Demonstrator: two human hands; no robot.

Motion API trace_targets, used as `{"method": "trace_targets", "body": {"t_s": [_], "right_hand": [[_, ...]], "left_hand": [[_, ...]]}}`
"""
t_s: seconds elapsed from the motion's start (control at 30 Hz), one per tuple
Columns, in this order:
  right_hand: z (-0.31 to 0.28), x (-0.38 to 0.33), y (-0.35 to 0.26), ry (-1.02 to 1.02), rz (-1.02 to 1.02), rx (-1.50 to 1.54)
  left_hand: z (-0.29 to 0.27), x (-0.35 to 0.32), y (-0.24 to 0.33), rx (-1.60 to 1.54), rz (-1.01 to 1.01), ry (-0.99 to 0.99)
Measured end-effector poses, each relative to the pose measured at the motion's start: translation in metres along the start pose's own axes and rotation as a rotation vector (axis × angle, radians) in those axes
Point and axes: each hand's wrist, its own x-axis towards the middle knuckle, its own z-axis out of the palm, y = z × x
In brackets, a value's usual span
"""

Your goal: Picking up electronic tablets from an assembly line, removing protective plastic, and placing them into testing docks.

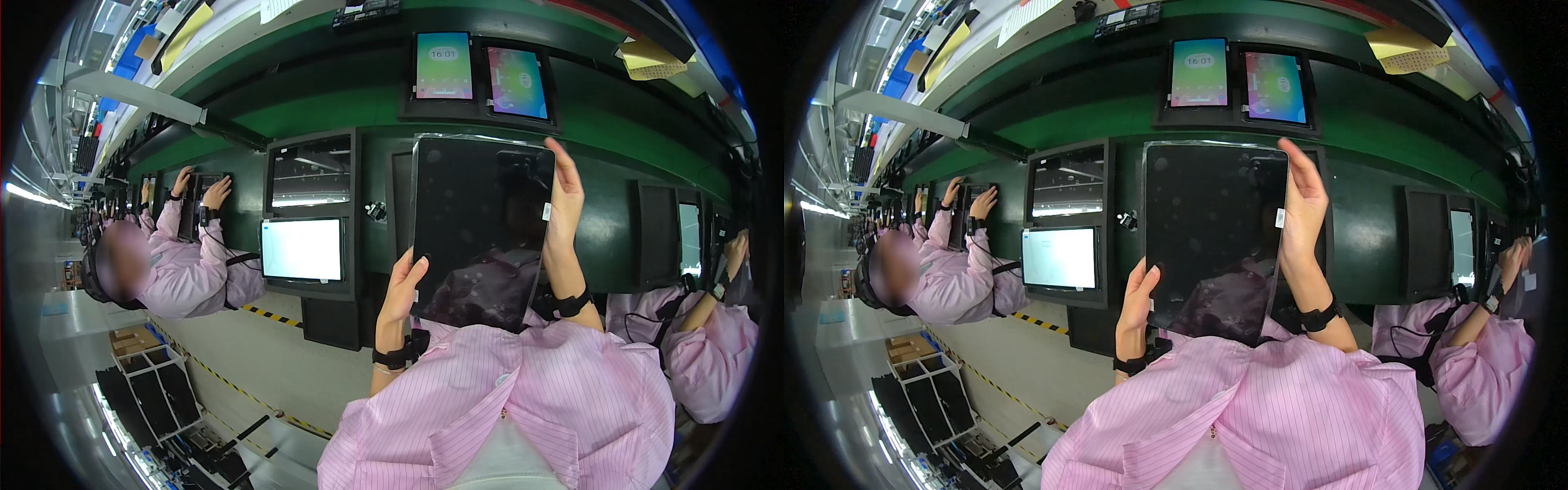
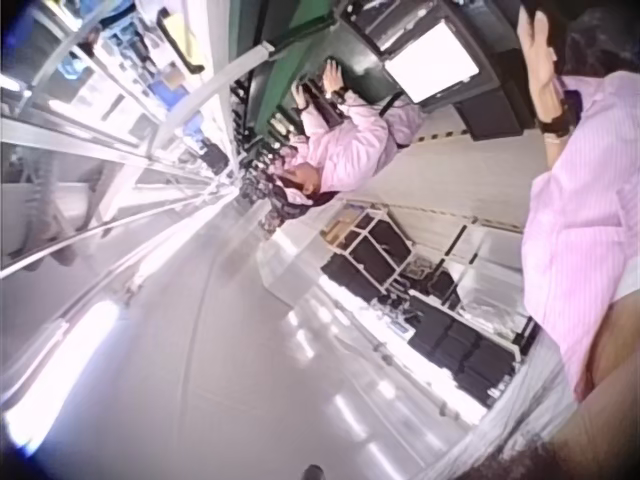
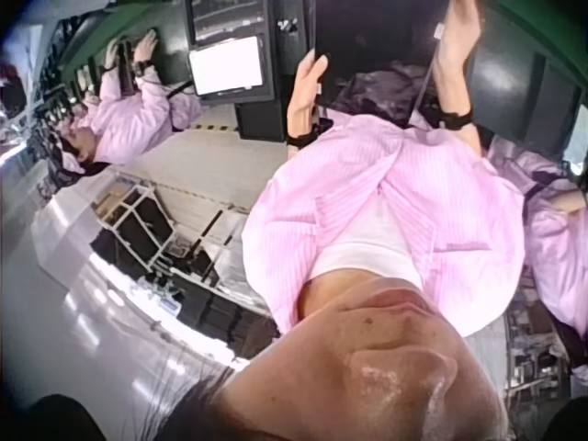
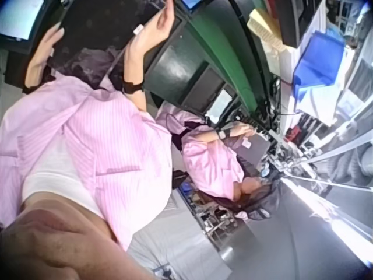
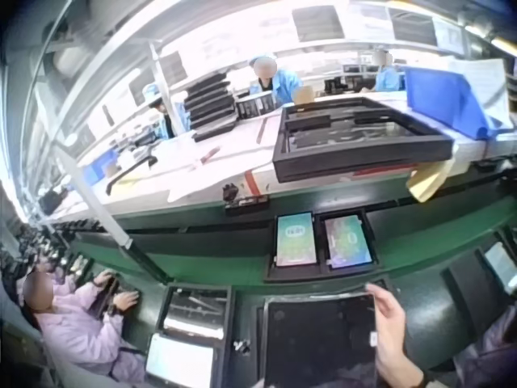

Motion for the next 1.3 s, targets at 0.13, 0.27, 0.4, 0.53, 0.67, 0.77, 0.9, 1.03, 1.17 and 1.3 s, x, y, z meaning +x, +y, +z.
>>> {"method": "trace_targets", "body": {"t_s": [0.13,0.27,0.4,0.53,0.67,0.77,0.9,1.03,1.17,1.3], "right_hand": [[-0.005,0.004,-0.011,-0.03,0.379,0.143],[0.002,0.002,-0.024,-0.287,0.406,0.37],[0.012,-0.003,-0.024,-0.308,0.52,0.806],[0.014,-0.006,-0.019,-0.313,0.469,0.76],[0.014,-0.008,-0.016,-0.346,0.478,0.823],[0.015,-0.01,-0.016,-0.367,0.457,0.848],[0.016,-0.011,-0.017,-0.344,0.454,0.82],[0.014,-0.01,-0.019,-0.363,0.461,0.855],[0.012,-0.012,-0.023,-0.277,0.496,0.821],[0.01,-0.013,-0.023,-0.336,0.497,0.873]], "left_hand": [[0.003,0.001,0.003,0.055,0.002,-0.013],[0.002,0.003,0.004,0.076,-0.049,-0.005],[0.0,0.004,0.002,0.047,-0.069,-0.009],[-0.002,0.003,0.002,0.005,-0.042,-0.055],[-0.001,0.0,0.003,-0.006,-0.05,-0.053],[0.0,-0.001,0.004,-0.006,-0.044,-0.039],[0.001,-0.003,0.004,-0.012,-0.073,-0.019],[0.002,-0.004,0.002,0.018,-0.055,-0.02],[0.003,-0.005,0.0,0.015,-0.065,0.025],[0.004,-0.007,0.0,0.024,-0.061,0.003]]}}
